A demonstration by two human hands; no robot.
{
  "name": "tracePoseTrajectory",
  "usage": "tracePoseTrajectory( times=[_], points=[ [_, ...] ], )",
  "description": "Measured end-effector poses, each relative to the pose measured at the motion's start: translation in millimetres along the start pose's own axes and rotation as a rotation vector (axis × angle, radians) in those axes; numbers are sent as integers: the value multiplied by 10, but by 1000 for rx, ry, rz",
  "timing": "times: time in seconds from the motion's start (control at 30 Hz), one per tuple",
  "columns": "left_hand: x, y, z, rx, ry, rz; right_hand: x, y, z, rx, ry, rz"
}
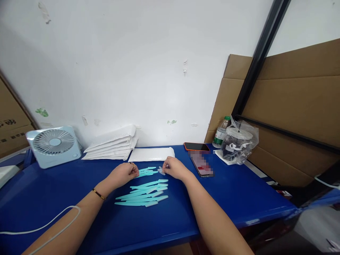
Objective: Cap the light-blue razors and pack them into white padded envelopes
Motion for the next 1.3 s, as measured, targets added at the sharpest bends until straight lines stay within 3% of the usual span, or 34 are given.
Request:
tracePoseTrajectory(
  times=[0.1,0.27,0.33,0.53,0.73,0.97,1.17,1.3],
  points=[
    [25,10,-43,26,17,12,103,39,22,-25,-6,24],
    [-15,34,119,-21,90,-19,-71,160,-77,31,-22,-212],
    [-71,35,200,-55,95,-55,-144,173,-106,49,-14,-246],
    [-100,25,198,-66,-22,-76,-171,88,-107,41,-52,-173],
    [56,50,-29,27,-71,-36,73,64,35,-65,-15,-31],
    [-37,77,207,-56,74,-76,-163,215,-167,51,-54,-306],
    [-193,69,331,-101,108,-157,-232,212,-319,116,-22,-274],
    [-185,56,316,-102,73,-141,-261,224,-371,137,-21,-305]
  ],
)
Point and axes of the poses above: each hand's wrist, its own y-axis away from the middle knuckle, its own x-axis out of the back of the hand, z = x × y, the point moved 9 cm from there along -y, towards the middle knuckle, and after that the axes turned 7 degrees about -x, right-handed, at the moved point
